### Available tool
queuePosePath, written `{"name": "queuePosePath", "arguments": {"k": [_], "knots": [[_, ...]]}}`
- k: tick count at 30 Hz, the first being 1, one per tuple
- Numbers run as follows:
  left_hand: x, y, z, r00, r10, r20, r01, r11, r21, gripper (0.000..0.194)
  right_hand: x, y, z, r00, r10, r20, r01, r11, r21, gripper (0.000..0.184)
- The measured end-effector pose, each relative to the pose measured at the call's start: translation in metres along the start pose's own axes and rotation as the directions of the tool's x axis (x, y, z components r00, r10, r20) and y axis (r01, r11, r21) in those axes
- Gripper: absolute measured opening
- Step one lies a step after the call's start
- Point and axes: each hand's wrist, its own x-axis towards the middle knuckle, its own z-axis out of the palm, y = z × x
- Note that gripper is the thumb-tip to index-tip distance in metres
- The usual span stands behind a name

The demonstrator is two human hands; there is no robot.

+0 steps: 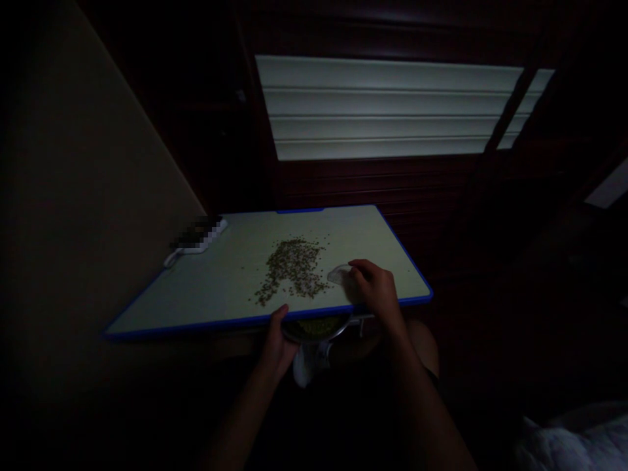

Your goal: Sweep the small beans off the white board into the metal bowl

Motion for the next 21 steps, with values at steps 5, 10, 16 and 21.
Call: {"name": "queuePosePath", "arguments": {"k": [5, 10, 16, 21], "knots": [[0.0, -0.001, 0.001, 1.0, -0.01, 0.026, 0.011, 1.0, -0.017, 0.026, 0.003, -0.002, 0.0, 0.996, -0.04, 0.079, 0.044, 0.998, -0.049, 0.03], [-0.001, 0.0, 0.001, 0.999, 0.008, 0.033, -0.008, 1.0, -0.004, 0.028, 0.003, -0.006, -0.001, 0.987, -0.051, 0.156, 0.059, 0.997, -0.047, 0.03], [0.001, -0.002, -0.002, 0.999, -0.019, 0.046, 0.019, 1.0, -0.017, 0.027, 0.0, -0.011, -0.005, 0.97, -0.055, 0.238, 0.058, 0.998, -0.008, 0.027], [0.003, -0.003, -0.003, 0.999, 0.001, 0.034, -0.001, 1.0, 0.011, 0.029, -0.002, -0.014, -0.007, 0.96, -0.064, 0.273, 0.059, 0.998, 0.028, 0.029]]}}
